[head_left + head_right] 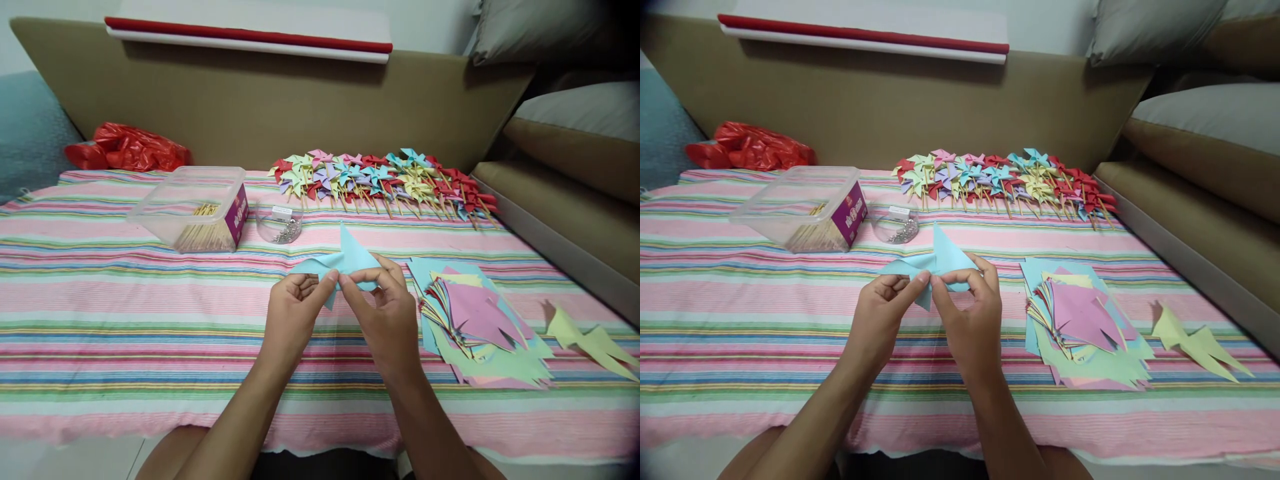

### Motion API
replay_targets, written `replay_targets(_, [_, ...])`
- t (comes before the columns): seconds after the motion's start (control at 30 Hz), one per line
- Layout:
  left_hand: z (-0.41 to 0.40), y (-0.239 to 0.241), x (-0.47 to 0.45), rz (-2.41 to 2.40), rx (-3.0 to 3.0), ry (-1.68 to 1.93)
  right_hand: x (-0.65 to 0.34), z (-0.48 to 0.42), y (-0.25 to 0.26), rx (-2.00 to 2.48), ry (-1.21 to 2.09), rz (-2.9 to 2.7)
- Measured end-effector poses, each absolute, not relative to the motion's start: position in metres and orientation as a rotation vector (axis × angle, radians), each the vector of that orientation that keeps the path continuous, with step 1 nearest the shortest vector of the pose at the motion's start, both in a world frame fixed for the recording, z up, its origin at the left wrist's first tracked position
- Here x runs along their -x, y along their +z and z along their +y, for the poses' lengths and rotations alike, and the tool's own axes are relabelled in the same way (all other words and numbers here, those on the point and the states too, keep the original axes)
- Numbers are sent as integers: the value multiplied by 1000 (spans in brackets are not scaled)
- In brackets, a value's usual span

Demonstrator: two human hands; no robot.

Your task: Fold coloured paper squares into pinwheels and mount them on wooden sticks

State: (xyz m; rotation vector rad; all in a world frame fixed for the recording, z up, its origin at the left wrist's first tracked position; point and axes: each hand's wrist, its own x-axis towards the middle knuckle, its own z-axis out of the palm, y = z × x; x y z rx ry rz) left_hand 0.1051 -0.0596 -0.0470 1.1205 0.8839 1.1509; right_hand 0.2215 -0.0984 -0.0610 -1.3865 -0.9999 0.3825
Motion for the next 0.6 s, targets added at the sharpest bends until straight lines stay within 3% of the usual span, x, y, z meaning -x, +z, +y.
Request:
replay_targets(0.4, [-59, -46, -105, 890, -1109, 1170, -221, -100, -59, 1427, 355, -1041])
replay_targets(0.6, [-53, -47, -98, 809, -941, 1141, -229, -101, -56, 1384, 166, -1391])
